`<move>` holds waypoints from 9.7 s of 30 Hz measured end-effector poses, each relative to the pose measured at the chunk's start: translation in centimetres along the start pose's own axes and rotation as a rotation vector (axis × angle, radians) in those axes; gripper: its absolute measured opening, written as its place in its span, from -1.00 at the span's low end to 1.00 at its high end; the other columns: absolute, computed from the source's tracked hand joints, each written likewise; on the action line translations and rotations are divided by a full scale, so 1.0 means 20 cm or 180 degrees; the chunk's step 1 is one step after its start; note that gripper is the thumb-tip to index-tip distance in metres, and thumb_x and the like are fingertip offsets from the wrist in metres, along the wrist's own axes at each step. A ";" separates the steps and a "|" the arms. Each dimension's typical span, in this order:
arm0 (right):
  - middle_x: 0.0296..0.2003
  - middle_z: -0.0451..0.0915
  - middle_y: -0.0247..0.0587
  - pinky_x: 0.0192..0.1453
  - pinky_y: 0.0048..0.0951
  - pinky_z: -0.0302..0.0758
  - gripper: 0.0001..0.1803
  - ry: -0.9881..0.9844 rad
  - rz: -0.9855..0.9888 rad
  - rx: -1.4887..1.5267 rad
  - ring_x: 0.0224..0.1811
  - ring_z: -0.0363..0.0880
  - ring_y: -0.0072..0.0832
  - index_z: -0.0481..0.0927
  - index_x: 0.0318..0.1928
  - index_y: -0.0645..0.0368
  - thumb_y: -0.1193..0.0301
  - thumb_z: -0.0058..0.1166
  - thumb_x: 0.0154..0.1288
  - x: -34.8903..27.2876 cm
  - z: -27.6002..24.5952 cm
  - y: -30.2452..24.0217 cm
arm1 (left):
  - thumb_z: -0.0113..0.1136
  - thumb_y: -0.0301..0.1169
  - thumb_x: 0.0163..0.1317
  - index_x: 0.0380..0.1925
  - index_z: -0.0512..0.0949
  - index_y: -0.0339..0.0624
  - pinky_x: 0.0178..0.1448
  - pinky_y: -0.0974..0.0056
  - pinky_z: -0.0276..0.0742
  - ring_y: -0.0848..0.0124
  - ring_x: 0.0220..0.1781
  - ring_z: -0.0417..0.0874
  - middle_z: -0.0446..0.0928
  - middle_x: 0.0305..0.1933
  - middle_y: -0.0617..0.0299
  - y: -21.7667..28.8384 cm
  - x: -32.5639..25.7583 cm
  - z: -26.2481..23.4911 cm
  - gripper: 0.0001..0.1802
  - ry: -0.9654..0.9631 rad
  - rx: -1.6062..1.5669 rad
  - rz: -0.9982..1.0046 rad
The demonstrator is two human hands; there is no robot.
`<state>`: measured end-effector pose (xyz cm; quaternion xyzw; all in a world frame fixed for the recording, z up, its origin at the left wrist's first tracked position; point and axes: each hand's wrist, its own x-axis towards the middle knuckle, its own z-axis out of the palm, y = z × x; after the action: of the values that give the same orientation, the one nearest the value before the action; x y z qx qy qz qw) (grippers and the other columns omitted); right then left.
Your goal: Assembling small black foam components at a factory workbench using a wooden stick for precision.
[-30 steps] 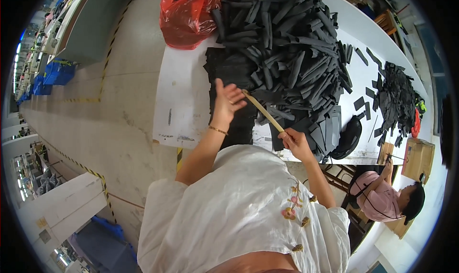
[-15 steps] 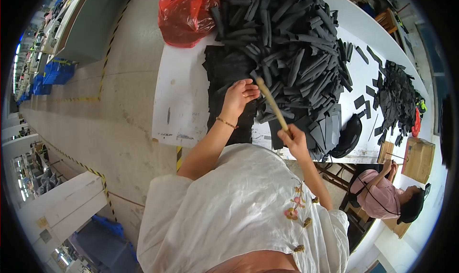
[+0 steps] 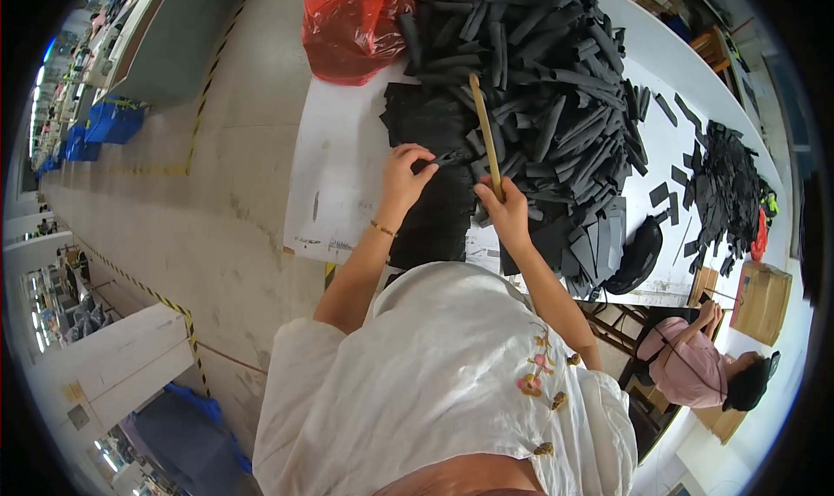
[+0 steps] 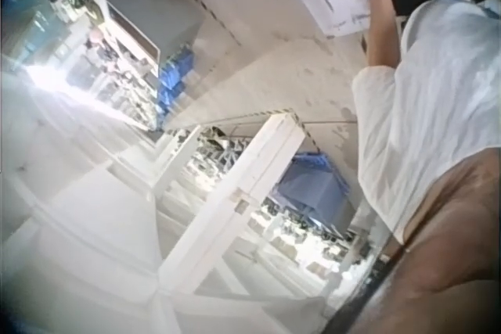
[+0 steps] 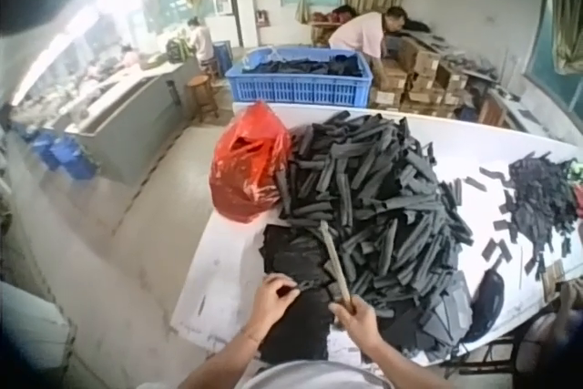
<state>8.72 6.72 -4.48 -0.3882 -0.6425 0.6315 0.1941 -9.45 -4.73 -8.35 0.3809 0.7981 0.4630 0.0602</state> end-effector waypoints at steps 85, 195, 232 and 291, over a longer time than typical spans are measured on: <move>0.44 0.11 -0.46 -0.05 -0.28 0.62 -0.26 -0.2491 -0.0426 -0.2113 -0.01 0.61 -0.22 0.34 0.33 -0.21 0.23 0.29 0.10 -0.40 0.39 0.47 | 0.11 -0.04 0.26 -0.18 0.50 -0.32 0.27 0.05 0.27 0.06 0.11 0.40 0.42 0.01 0.03 -0.74 0.17 0.06 -0.52 -0.0557 0.1499 0.0703; -0.52 0.47 -0.02 -0.39 -0.39 0.38 -0.85 0.0664 -0.2027 -0.1260 -0.53 0.42 -0.25 0.49 -0.30 0.29 0.44 0.04 0.38 0.44 0.64 -0.48 | -0.17 -0.17 0.48 -0.44 0.28 -0.16 -0.56 0.39 0.40 0.45 -0.69 0.42 0.45 -0.57 0.15 0.21 0.09 -0.40 -0.65 -0.1387 -0.3339 -0.1661; -0.30 0.65 -0.08 -0.26 -0.23 0.57 -0.71 -0.1048 -0.1866 -0.2512 -0.31 0.64 -0.12 0.61 -0.03 0.12 0.38 0.16 0.22 0.14 0.03 -0.14 | 0.39 -0.34 -0.06 -0.49 0.71 -0.11 -0.05 0.25 0.46 0.26 -0.19 0.54 0.59 -0.45 0.27 -0.03 0.25 -0.23 -0.87 -0.1722 -0.0580 0.0925; -0.45 0.58 -0.08 -0.27 -0.29 0.47 -0.66 0.1308 -0.1486 -0.1952 -0.44 0.56 -0.22 0.54 -0.07 0.16 0.15 0.06 0.38 0.72 0.10 -0.51 | 0.27 -0.42 0.10 -0.24 0.55 -0.10 -0.18 0.18 0.47 0.22 -0.28 0.51 0.48 -0.40 0.21 -0.01 0.08 -0.24 -0.80 -0.0382 -0.0476 0.0397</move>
<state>-4.27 17.07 1.61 -0.3898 -0.8189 0.2603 0.3312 -12.99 -7.07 -5.38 0.4513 0.7310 0.5004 0.1072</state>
